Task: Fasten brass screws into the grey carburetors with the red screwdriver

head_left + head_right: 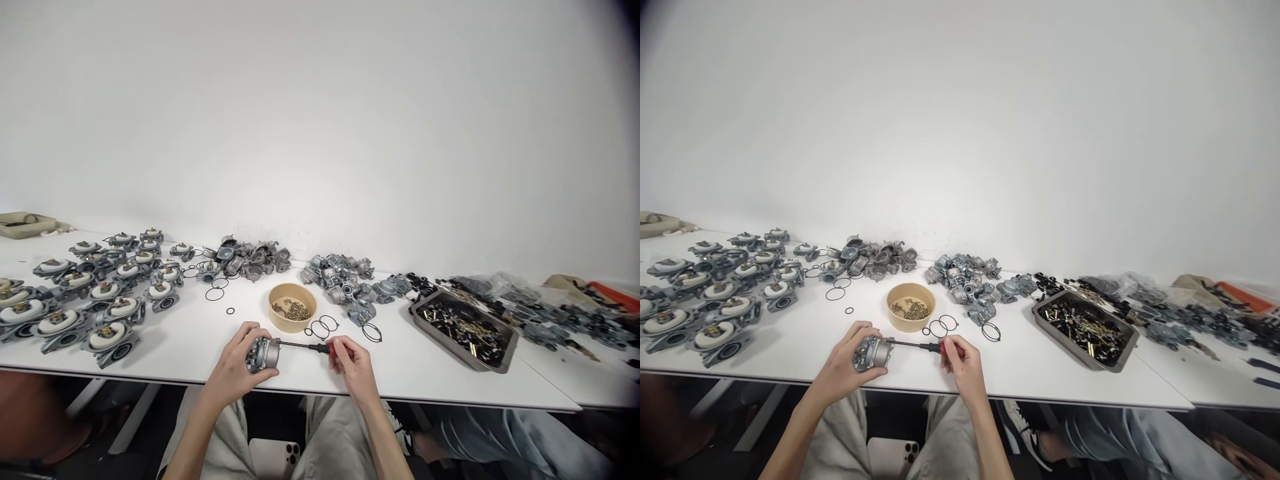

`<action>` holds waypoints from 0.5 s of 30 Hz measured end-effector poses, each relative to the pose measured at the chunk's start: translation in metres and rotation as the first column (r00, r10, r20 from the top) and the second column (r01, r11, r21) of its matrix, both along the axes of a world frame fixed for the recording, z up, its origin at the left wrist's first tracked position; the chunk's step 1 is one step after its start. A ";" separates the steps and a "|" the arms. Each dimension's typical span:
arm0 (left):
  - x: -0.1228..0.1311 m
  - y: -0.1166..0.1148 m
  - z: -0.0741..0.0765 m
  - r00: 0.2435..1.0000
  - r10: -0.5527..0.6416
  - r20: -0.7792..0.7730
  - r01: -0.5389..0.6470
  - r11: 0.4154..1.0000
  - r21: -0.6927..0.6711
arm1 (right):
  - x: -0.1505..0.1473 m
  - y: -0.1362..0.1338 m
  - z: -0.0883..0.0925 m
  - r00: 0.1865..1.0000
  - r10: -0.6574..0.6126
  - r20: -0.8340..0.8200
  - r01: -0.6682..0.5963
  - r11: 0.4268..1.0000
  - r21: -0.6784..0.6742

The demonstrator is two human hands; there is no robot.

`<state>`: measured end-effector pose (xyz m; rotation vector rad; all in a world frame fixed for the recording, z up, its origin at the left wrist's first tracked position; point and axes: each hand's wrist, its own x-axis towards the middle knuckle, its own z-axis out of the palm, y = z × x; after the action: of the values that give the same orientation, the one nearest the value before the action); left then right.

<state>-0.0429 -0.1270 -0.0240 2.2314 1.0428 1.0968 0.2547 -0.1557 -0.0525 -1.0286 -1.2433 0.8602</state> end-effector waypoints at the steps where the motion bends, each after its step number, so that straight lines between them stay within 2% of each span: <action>1: 0.000 0.000 0.000 1.000 0.000 0.000 0.000 1.000 0.002 | 0.000 0.000 0.000 1.000 0.003 -0.004 -0.003 1.000 0.012; 9: 0.001 -0.001 0.002 1.000 -0.017 0.008 0.017 1.000 -0.002 | -0.001 -0.001 0.004 1.000 -0.009 -0.012 0.009 1.000 -0.007; 15: 0.001 -0.002 0.001 1.000 -0.011 -0.009 0.011 1.000 -0.004 | -0.002 0.000 0.005 0.996 0.015 -0.092 -0.018 0.999 -0.032</action>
<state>-0.0418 -0.1287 -0.0226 2.2385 1.0344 1.0801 0.2530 -0.1561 -0.0470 -0.9953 -1.1652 0.9337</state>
